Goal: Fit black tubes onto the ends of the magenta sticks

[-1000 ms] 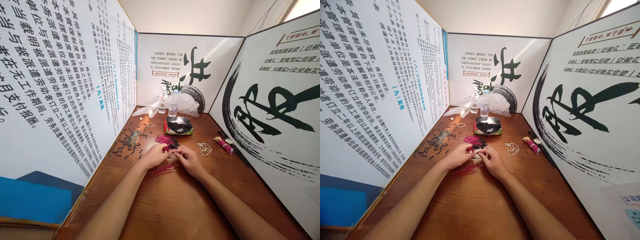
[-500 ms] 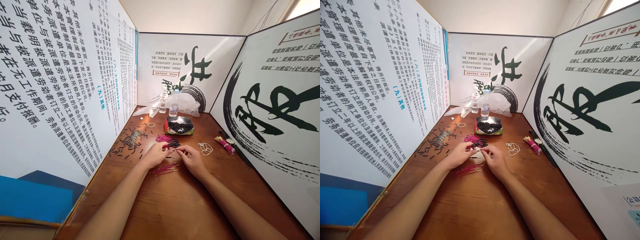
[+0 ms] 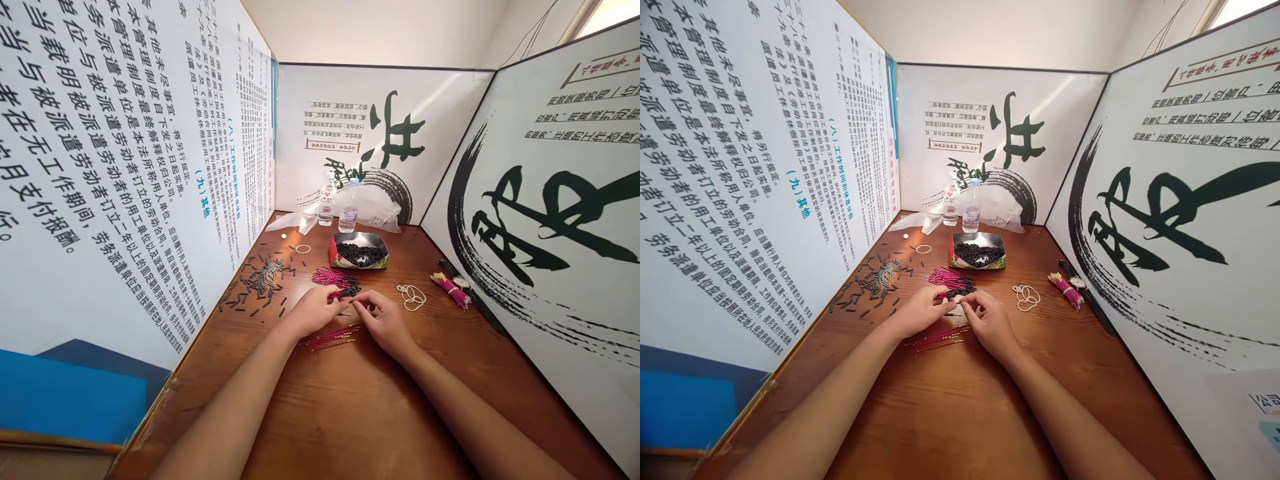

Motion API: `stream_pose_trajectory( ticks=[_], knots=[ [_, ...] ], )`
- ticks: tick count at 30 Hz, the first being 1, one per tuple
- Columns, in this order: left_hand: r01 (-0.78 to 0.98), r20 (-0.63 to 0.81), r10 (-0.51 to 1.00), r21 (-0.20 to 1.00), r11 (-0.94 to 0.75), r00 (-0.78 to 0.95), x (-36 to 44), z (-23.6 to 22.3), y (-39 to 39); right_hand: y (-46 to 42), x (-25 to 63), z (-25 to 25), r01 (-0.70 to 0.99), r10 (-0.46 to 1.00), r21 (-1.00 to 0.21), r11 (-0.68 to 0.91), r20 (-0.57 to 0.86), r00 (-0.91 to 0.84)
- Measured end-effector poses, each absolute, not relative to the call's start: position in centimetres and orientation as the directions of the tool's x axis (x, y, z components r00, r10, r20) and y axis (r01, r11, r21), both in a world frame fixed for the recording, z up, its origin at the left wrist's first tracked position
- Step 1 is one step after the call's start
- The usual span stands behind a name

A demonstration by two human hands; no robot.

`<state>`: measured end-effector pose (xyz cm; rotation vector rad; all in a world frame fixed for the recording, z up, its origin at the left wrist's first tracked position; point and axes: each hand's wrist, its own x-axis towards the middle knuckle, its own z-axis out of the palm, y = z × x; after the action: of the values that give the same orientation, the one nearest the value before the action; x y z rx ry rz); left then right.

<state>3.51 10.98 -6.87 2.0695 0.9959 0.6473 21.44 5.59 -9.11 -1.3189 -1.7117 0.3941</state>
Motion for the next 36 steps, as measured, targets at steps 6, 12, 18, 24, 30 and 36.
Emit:
stream_pose_trajectory(
  ticks=[6, 12, 18, 24, 30, 36],
  knots=[
    [0.466, 0.118, 0.802, 0.761, -0.452, 0.585, 3.5, -6.5, 10.8, 5.7, 21.7, -9.3, 0.607, 0.885, -0.705, 0.366, 0.465, 0.007],
    [0.474, 0.217, 0.883, 0.777, -0.414, 0.416, 2.9, -6.6, 11.7, 6.2, 22.3, -9.8, 0.624, 0.876, -0.726, 0.291, 0.464, 0.132],
    [0.578, 0.179, 0.887, 0.700, -0.420, 0.427, 2.5, -6.6, 11.9, 7.6, 23.2, -10.0, 0.683, 0.866, -0.705, 0.191, 0.448, 0.221],
    [0.695, -0.001, 0.815, 0.524, -0.493, 0.579, 2.1, -6.5, 11.3, 8.2, 23.4, -10.4, 0.837, 0.908, -0.516, 0.182, 0.414, 0.058],
    [0.749, -0.038, 0.818, 0.427, -0.506, 0.574, 2.4, -6.8, 10.9, 7.3, 23.4, -10.0, 0.812, 0.905, -0.524, 0.258, 0.425, -0.014],
    [0.667, 0.030, 0.807, 0.545, -0.508, 0.590, 2.5, -7.0, 11.3, 6.2, 22.7, -9.2, 0.733, 0.900, -0.555, 0.393, 0.396, -0.182]
  ],
)
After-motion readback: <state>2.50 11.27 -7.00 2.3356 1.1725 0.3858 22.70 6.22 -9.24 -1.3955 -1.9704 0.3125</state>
